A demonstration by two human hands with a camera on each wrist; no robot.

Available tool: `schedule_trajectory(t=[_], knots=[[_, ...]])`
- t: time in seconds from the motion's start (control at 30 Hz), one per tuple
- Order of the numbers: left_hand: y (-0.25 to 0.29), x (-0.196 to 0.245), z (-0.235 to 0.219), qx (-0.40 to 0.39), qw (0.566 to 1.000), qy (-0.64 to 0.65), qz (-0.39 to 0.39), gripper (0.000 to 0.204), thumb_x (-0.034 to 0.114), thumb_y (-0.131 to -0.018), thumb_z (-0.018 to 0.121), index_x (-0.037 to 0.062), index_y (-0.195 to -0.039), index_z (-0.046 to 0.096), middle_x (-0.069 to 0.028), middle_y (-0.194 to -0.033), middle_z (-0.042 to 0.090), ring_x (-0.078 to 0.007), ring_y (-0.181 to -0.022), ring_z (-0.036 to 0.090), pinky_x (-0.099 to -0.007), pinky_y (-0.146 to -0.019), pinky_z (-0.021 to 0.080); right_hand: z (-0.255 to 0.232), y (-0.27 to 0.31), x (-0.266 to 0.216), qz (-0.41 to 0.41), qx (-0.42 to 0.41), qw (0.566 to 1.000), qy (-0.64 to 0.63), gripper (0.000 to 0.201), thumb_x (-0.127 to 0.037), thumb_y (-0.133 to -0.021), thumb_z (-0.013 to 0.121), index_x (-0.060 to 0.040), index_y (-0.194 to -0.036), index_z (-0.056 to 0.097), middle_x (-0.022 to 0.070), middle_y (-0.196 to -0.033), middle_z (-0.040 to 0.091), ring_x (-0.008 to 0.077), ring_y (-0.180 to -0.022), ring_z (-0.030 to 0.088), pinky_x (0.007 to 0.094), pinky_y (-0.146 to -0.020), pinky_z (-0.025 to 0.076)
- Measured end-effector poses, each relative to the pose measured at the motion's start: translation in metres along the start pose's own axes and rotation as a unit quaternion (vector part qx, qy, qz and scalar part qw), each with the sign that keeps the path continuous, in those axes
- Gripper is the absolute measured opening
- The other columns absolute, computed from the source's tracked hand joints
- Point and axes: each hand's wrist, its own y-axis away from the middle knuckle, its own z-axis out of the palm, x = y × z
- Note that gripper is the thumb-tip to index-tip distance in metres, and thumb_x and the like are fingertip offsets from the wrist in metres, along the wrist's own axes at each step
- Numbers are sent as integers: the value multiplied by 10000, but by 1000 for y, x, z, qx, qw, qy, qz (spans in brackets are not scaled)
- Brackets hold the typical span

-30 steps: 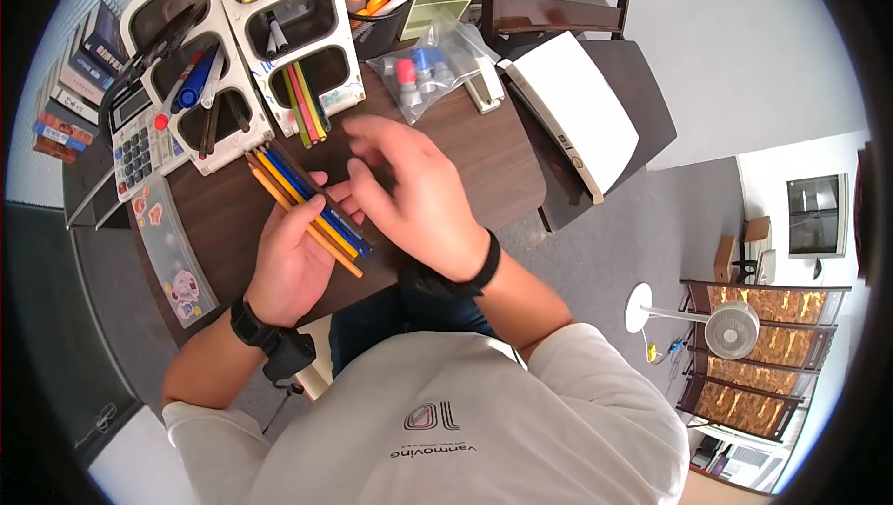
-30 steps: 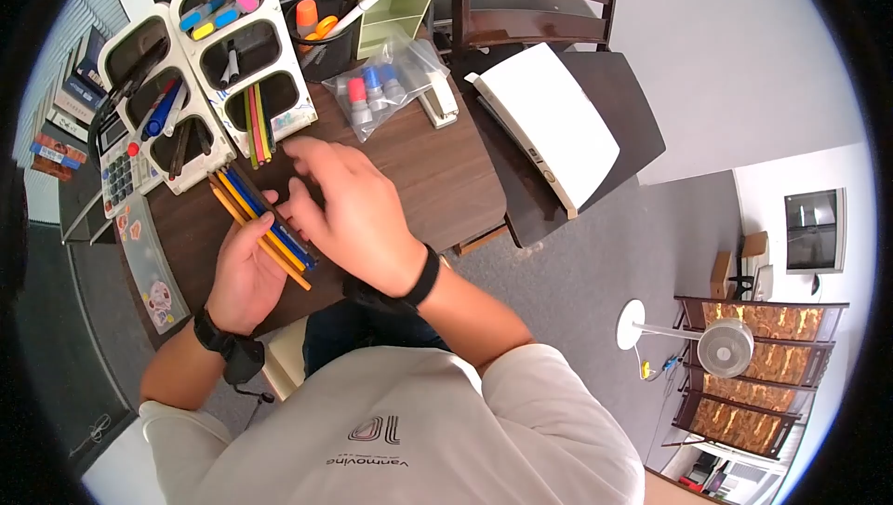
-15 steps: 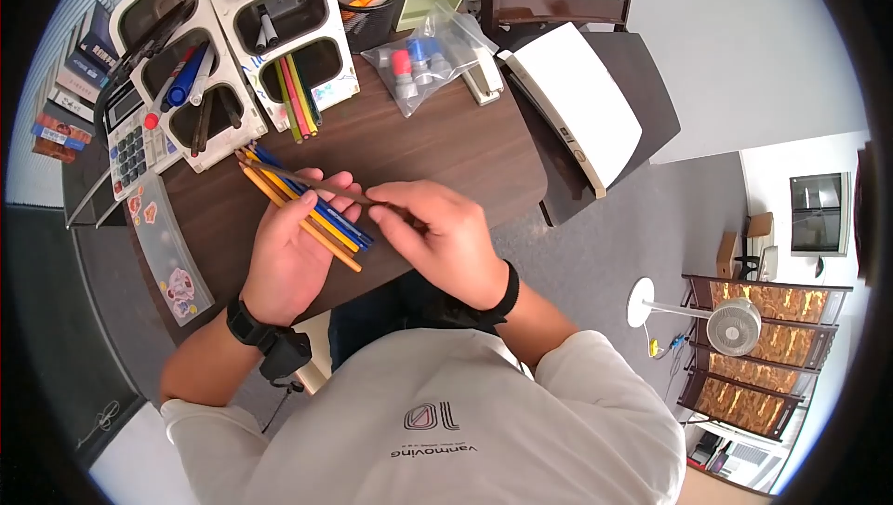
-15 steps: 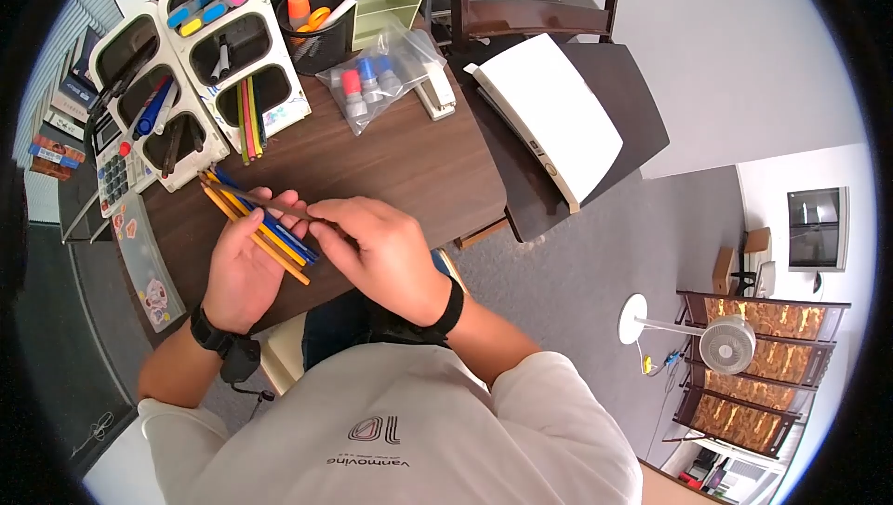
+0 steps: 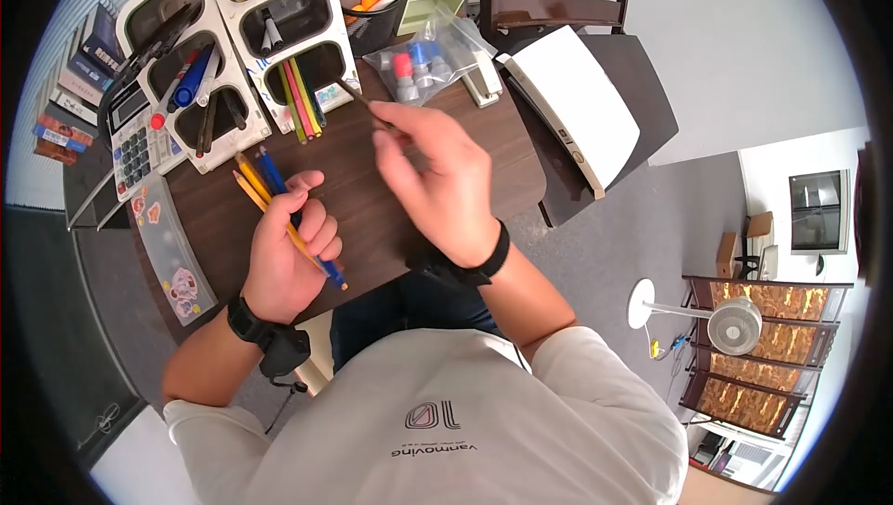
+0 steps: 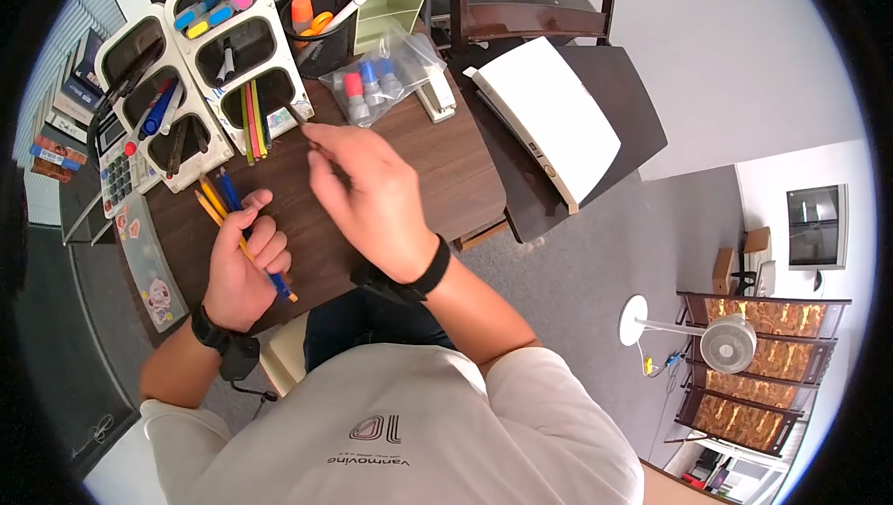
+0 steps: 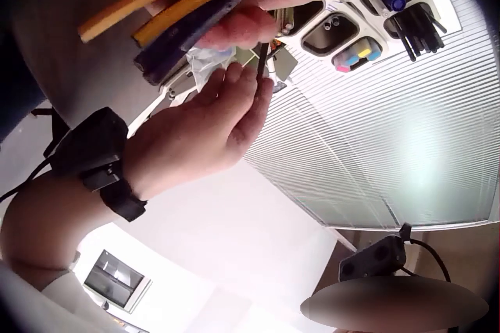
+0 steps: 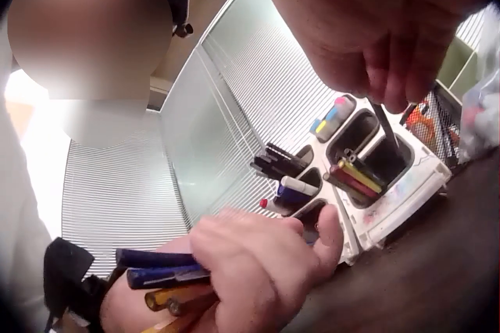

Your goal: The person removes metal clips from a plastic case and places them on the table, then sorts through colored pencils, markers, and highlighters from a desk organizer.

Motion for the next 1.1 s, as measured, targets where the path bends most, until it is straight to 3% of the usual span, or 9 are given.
schedule_trajectory(t=[0.03,0.1,0.13,0.33,0.63,0.77,0.83,1.0,1.1], knots=[[-1,-1,7,-1,1000,-1,0,249,285,-1095,524,147,-1285,606,61,-763,514,-69,-718,508,-268,-699,445,7,-2,3,-2,-16,1000,-7,309,13,-899,742,-7,-1206,709,164,-1061,736,314,-926,737,389,-831,595],[-4,-5,27,166,985,-26,41,401,318,-1087,518,109,-1428,549,-12,-985,662,-152,-944,641,-354,-893,532,18,-5,11,-31,-37,999,-2,353,19,-898,710,9,-1250,677,192,-1059,722,372,-949,719,418,-840,592],[-5,-4,5,73,996,-16,38,522,351,-1084,497,73,-1524,467,-111,-1264,670,-247,-1214,627,-452,-1102,485,21,-6,10,-22,-54,998,-6,353,16,-904,696,17,-1257,670,198,-1059,716,380,-949,715,425,-840,590],[-6,-7,12,65,996,3,58,592,329,-1067,443,38,-1574,350,-241,-1445,568,-339,-1373,539,-510,-1220,376,31,-9,9,-22,-82,996,-13,371,3,-919,658,25,-1290,651,225,-1074,692,405,-935,703,448,-830,583],[-8,-12,7,77,994,-18,74,403,135,-1077,448,39,-1469,428,-245,-1471,559,-341,-1387,545,-508,-1196,413,21,4,2,10,-66,998,10,323,-43,-918,696,-13,-1239,682,188,-1035,695,393,-943,693,467,-842,567],[-5,-12,1,81,994,-13,73,328,112,-1091,498,49,-1413,474,-221,-1450,588,-324,-1370,570,-494,-1165,450,-5,30,-9,82,-117,990,-2,160,-172,-936,760,-40,-1015,716,118,-899,700,312,-805,704,404,-713,570],[-7,-15,-1,66,993,-39,88,272,136,-1122,503,95,-1390,523,-176,-1424,621,-284,-1349,588,-464,-1161,462,-13,40,-12,143,-213,966,22,198,-239,-932,784,-51,-965,734,103,-828,695,288,-719,700,400,-658,570],[-6,-14,6,78,992,-51,86,283,142,-1125,492,88,-1400,525,-175,-1420,626,-284,-1347,592,-477,-1162,459,-15,53,-6,110,-194,974,29,203,-246,-929,794,-54,-971,746,102,-837,727,283,-720,712,398,-635,568],[-6,-12,13,91,991,-46,84,308,171,-1115,511,87,-1411,524,-157,-1392,639,-274,-1320,604,-481,-1166,451,-25,47,-8,64,-105,992,40,143,-137,-922,805,-50,-1026,761,101,-893,751,236,-757,741,357,-649,575]])
